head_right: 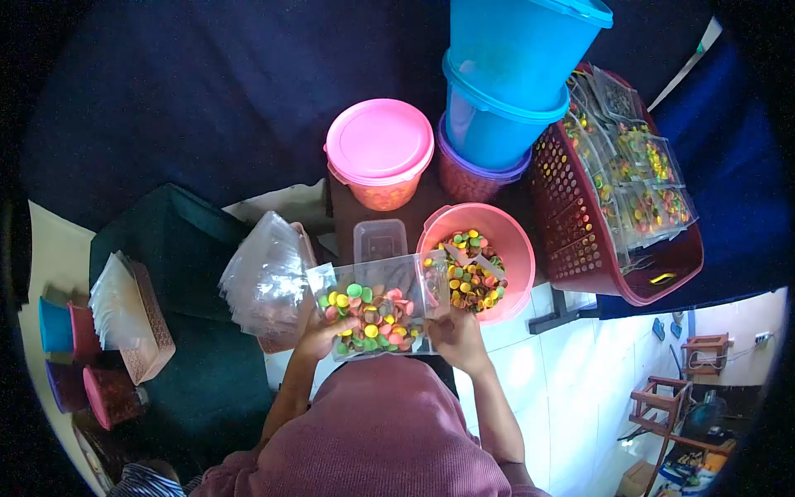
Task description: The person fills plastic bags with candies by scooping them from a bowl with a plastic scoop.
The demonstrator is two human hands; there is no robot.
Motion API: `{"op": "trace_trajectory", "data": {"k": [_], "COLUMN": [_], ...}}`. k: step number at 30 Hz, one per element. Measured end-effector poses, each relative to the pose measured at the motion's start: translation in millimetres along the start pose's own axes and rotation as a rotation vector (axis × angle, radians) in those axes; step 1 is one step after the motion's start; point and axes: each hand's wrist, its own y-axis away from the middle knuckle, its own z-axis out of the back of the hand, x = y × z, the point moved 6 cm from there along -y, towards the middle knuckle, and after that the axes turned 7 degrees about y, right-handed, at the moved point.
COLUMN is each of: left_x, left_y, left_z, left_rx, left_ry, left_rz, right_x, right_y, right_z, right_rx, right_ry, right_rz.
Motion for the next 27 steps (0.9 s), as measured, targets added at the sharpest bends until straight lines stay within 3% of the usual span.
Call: {"op": "trace_trajectory", "data": {"k": [3,6,10,14,18,22,24,25,27], "left_x": [9.5,4.7,10.4,7.3,1.4,-1.8,-3.4,-2.6,-2.5], "left_y": [2.1,0.0,0.4,1.7,3.7,9.3,9.8,8.9,8.9], "left_z": [4.3,-4.3,-2.8,-3.5,5.1,8.5,5.3,5.6,5.4], "left_rx": [0.014,0.07,0.132,0.116,0.099,0.13,0.122,0.119,0.176], "left_ry": [0.047,0.051,0.042,0.056,0.087,0.091,0.094,0.07,0.069], "left_rz": [0.112,0.098,0.129,0.1,0.113,0.112,0.097,0.068,0.095], "right_x": [-1.1,8.8,8.5,2.7,5.4,23.3,25.9,33.5,30.1], "right_y": [-5.6,-12.2,-10.4,-9.1,-13.8,-16.6,-18.1,-19.7,-23.2], "right_z": [-1.2,2.3,0.3,-4.8,-9.1,-10.5,-10.6,-8.1,-10.0], "right_rx": [0.294,0.22,0.297,0.214,0.164,0.27,0.247,0.163,0.167], "right_ry": [-0.225,-0.371,-0.343,-0.296,-0.269,-0.231,-0.176,-0.108,-0.247], "right_rz": [0.044,0.019,-0.011,-0.028,0.027,0.044,0.061,0.165,0.126]}}
